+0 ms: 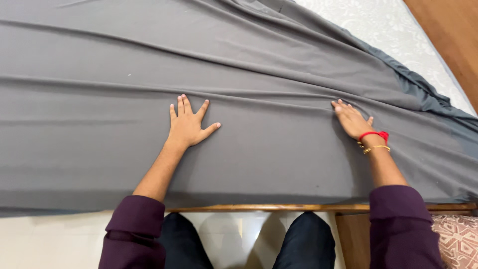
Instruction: The person puts a grey fitted sheet over a mattress, tucking the corners and edges securely under the mattress frame all around the bed.
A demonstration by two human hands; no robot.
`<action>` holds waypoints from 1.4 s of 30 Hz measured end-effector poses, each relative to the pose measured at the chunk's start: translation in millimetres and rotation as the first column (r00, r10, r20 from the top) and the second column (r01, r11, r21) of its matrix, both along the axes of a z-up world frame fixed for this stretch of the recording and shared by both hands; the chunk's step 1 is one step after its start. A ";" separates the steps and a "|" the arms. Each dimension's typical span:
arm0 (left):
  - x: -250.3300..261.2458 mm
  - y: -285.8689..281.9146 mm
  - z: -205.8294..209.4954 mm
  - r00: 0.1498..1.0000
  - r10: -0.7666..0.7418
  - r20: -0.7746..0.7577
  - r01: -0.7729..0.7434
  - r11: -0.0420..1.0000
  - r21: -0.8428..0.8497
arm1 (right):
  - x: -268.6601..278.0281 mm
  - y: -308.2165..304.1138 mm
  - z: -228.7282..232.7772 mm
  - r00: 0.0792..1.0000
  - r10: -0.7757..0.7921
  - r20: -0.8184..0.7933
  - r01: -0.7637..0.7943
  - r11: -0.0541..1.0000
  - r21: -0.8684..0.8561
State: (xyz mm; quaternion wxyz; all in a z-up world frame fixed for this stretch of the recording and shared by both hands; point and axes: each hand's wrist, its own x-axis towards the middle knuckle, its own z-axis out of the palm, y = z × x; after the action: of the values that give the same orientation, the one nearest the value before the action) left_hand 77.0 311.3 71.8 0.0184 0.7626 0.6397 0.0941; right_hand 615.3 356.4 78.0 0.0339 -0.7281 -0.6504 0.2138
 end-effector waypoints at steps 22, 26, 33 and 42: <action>13.0 -3.0 13.0 0.993 -0.045 0.110 0.037 0.997 0.074 | -126.3 75.3 0.1 0.936 0.232 0.263 -0.318 0.879 0.355; 12.7 -4.4 13.5 0.993 -0.054 0.101 0.046 0.996 0.081 | -215.1 79.5 16.0 0.880 0.449 0.158 -0.474 0.853 0.218; 15.9 -5.0 11.7 0.994 -0.064 0.084 0.057 0.995 0.080 | -221.8 149.4 13.2 0.976 0.115 0.186 -0.126 0.991 0.045; 14.2 -2.7 13.2 0.995 -0.056 0.080 0.049 0.995 0.085 | -209.3 165.3 7.5 0.976 0.162 0.144 -0.167 0.985 0.029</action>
State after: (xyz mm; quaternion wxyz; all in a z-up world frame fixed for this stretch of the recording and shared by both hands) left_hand 91.3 308.5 85.0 0.0156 0.7748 0.6137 0.1510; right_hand 405.9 521.7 85.5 -0.0152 -0.6843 -0.7134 0.1504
